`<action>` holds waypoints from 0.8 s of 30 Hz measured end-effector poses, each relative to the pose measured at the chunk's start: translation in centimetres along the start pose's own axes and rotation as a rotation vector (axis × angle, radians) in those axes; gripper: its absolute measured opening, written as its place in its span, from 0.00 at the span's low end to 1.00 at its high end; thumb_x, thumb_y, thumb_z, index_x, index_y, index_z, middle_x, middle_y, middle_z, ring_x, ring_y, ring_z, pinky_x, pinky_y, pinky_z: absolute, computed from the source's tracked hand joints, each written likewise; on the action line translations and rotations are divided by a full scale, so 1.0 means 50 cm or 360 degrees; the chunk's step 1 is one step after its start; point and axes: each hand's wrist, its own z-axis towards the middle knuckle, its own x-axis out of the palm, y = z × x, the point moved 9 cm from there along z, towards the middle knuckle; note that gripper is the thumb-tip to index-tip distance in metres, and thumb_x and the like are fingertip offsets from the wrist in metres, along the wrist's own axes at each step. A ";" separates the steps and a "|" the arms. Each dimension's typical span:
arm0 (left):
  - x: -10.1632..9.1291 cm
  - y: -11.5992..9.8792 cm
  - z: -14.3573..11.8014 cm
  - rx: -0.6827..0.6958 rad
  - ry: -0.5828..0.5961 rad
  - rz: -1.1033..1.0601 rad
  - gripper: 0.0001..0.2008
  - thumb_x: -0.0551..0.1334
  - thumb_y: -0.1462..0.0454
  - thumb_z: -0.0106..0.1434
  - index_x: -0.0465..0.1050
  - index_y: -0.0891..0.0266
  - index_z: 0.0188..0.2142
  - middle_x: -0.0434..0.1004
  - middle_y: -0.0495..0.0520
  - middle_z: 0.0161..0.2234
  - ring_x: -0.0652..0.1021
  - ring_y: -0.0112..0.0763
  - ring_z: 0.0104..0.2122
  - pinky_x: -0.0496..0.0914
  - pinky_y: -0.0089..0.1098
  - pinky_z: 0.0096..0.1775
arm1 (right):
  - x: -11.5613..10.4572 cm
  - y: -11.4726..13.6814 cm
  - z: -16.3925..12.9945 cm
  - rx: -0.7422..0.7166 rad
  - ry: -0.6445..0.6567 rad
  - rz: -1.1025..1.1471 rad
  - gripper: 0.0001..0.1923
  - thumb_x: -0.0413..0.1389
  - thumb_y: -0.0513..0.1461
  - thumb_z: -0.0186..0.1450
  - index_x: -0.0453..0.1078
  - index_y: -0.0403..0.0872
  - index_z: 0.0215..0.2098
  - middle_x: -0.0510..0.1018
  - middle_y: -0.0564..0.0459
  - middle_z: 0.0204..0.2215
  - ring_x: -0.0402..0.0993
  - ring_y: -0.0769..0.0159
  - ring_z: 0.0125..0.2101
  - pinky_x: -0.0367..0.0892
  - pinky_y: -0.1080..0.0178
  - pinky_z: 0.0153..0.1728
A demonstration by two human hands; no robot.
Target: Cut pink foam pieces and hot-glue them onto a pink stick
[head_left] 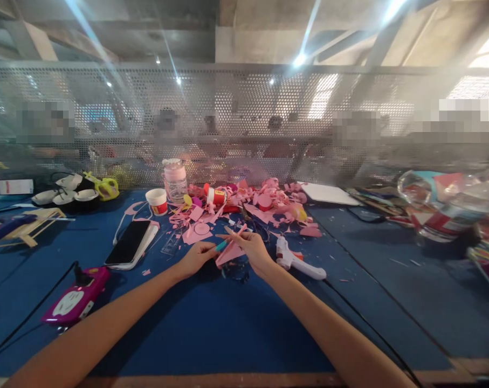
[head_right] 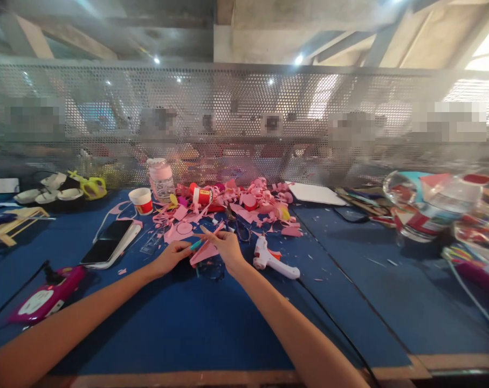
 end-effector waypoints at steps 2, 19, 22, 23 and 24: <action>0.002 -0.006 -0.007 0.0010 0.0014 0.0001 0.20 0.55 0.53 0.58 0.72 0.66 0.22 0.74 0.49 0.21 0.72 0.28 0.24 0.63 0.27 0.31 | 0.009 -0.002 -0.002 0.0024 0.0040 0.0056 0.16 0.59 0.49 0.49 0.73 0.43 0.20 0.79 0.50 0.24 0.71 0.67 0.24 0.63 0.65 0.29; 0.002 -0.023 -0.030 0.0065 0.0002 0.0173 0.16 0.55 0.55 0.58 0.70 0.65 0.23 0.73 0.49 0.21 0.71 0.27 0.24 0.63 0.26 0.30 | 0.026 -0.024 -0.021 0.0183 0.0006 0.0253 0.16 0.61 0.49 0.46 0.70 0.43 0.17 0.74 0.55 0.15 0.67 0.72 0.16 0.61 0.69 0.20; 0.000 -0.030 -0.030 0.0082 -0.0043 0.0193 0.17 0.53 0.56 0.60 0.70 0.64 0.22 0.72 0.50 0.22 0.71 0.28 0.26 0.64 0.27 0.32 | 0.026 -0.028 -0.020 0.0187 0.0003 0.0273 0.17 0.60 0.50 0.47 0.71 0.43 0.18 0.73 0.54 0.15 0.67 0.71 0.16 0.61 0.68 0.20; 0.000 -0.035 -0.030 0.0107 -0.0063 0.0192 0.17 0.53 0.56 0.60 0.69 0.64 0.22 0.72 0.50 0.23 0.72 0.30 0.28 0.64 0.27 0.34 | 0.025 -0.029 -0.020 0.0184 -0.0002 0.0283 0.18 0.61 0.50 0.46 0.71 0.43 0.19 0.74 0.54 0.15 0.67 0.71 0.16 0.62 0.68 0.20; -0.002 -0.039 -0.030 0.0131 -0.0092 0.0189 0.17 0.53 0.56 0.60 0.69 0.64 0.22 0.73 0.51 0.24 0.72 0.31 0.31 0.64 0.28 0.35 | 0.025 -0.028 -0.019 0.0178 -0.0008 0.0294 0.18 0.61 0.50 0.46 0.71 0.43 0.19 0.74 0.54 0.16 0.68 0.71 0.17 0.62 0.68 0.21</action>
